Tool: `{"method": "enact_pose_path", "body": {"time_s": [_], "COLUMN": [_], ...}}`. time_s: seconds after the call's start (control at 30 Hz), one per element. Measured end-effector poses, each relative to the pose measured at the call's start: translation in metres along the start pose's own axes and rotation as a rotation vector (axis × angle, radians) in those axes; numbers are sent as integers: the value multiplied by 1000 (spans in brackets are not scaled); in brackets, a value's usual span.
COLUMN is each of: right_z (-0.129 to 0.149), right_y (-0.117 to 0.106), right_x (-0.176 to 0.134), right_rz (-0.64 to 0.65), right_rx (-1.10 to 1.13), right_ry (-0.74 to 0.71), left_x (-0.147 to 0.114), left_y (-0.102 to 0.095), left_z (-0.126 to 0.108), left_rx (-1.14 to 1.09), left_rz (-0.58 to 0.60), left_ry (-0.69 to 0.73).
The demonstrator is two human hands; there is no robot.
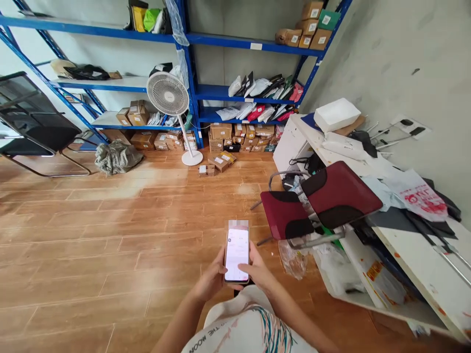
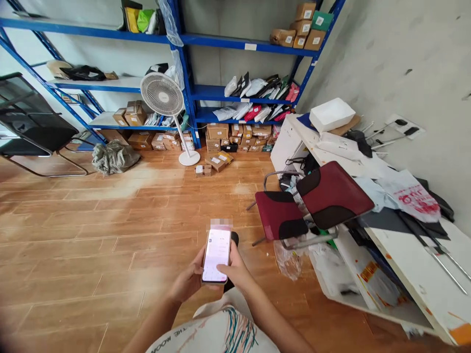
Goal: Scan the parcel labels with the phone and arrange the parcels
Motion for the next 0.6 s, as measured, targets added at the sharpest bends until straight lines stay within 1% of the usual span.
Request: {"method": "enact_pose_path", "body": {"time_s": [0.07, 0.13, 0.23, 0.27, 0.3, 0.33, 0.4, 0.47, 0.5, 0.53, 0.6], "right_z": [19, 43, 88, 105, 122, 138, 168, 194, 205, 215, 231], "right_y": [-15, -33, -62, -72, -81, -90, -106, -119, -125, -130, -141], "right_x": [61, 128, 234, 268, 301, 333, 393, 450, 479, 509, 572], "right_rz": [47, 64, 57, 50, 42, 33, 12, -3, -7, -8, -7], "right_rx": [51, 110, 168, 176, 184, 189, 197, 208, 216, 225, 247], "right_ry": [29, 56, 80, 86, 93, 100, 116, 133, 142, 151, 164], "left_x": [59, 123, 220, 251, 280, 306, 348, 376, 387, 398, 424], "left_y": [-14, -24, -36, -43, -52, -66, -104, -152, -175, -197, -239], "left_z": [-31, -69, -137, -161, -186, -211, -257, -295, -311, -327, -359], "left_rx": [27, 30, 12, 9, 10, 11, -7, -59, -89, -115, -139], "left_rz": [1, 16, 19, -7, -56, -132, -357, -619, -728, -811, -910], "left_ry": [-26, -47, -27, -7, 17, 42, 84, 113, 120, 116, 100]}}
Point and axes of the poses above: each hand's wrist, its own x-axis towards the middle knuckle, its own y-axis out of the palm, z = x × y, the point moved 10 cm from there along x, towards the middle knuckle, and after that the axes turned 6 degrees about -x, right-handed, at the moved point
